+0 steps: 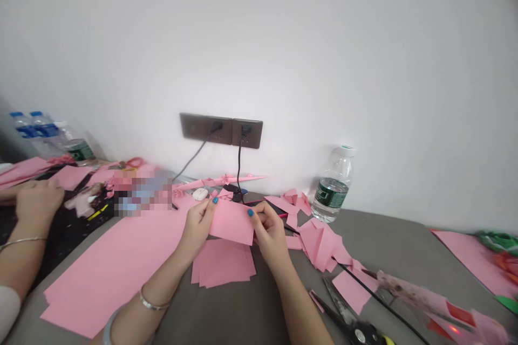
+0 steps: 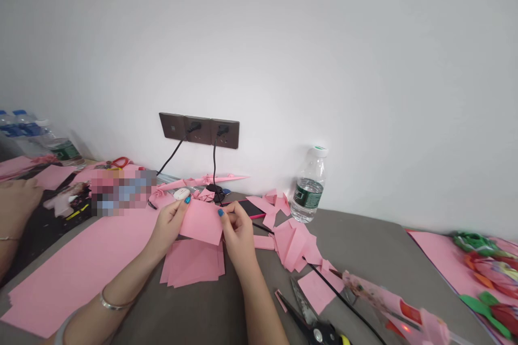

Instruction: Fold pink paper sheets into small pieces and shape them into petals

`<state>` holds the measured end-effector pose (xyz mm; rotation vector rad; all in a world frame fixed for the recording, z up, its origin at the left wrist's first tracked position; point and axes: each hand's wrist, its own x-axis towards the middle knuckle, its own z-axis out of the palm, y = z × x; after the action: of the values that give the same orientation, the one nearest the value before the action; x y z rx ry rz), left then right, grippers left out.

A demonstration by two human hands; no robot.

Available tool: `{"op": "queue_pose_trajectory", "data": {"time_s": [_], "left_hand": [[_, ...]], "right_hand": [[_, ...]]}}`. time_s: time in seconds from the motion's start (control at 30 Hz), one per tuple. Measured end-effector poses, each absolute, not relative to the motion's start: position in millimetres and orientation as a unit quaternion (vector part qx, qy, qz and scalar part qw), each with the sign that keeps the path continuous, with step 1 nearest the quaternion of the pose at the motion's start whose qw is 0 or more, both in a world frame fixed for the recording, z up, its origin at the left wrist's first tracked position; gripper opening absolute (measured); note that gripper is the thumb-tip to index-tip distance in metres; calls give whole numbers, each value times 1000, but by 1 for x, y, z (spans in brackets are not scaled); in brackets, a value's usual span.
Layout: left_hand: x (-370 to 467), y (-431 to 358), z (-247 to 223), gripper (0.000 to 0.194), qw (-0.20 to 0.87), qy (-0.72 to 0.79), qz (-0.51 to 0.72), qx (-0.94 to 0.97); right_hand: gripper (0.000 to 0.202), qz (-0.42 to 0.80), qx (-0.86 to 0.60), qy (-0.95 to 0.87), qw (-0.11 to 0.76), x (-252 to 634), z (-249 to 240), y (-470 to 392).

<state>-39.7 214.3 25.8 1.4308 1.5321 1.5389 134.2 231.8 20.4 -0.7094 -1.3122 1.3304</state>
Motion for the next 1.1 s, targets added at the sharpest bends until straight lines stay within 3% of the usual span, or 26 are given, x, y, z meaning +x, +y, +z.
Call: {"op": "queue_pose_trajectory", "data": {"time_s": [0.27, 0.67, 0.93, 1.1], "left_hand": [[-41, 216, 28, 35, 262, 548, 581, 542], [-36, 210, 33, 39, 237, 548, 592, 541], [-38, 215, 31, 48, 412, 488, 608, 471], [-39, 215, 31, 42, 405, 458, 623, 488]], "right_hand": [[33, 551, -327, -544, 542, 140, 23, 237], [40, 602, -318, -539, 496, 136, 23, 237], [43, 635, -352, -449, 521, 143, 22, 242], [43, 620, -373, -476, 500, 145, 26, 241]]}}
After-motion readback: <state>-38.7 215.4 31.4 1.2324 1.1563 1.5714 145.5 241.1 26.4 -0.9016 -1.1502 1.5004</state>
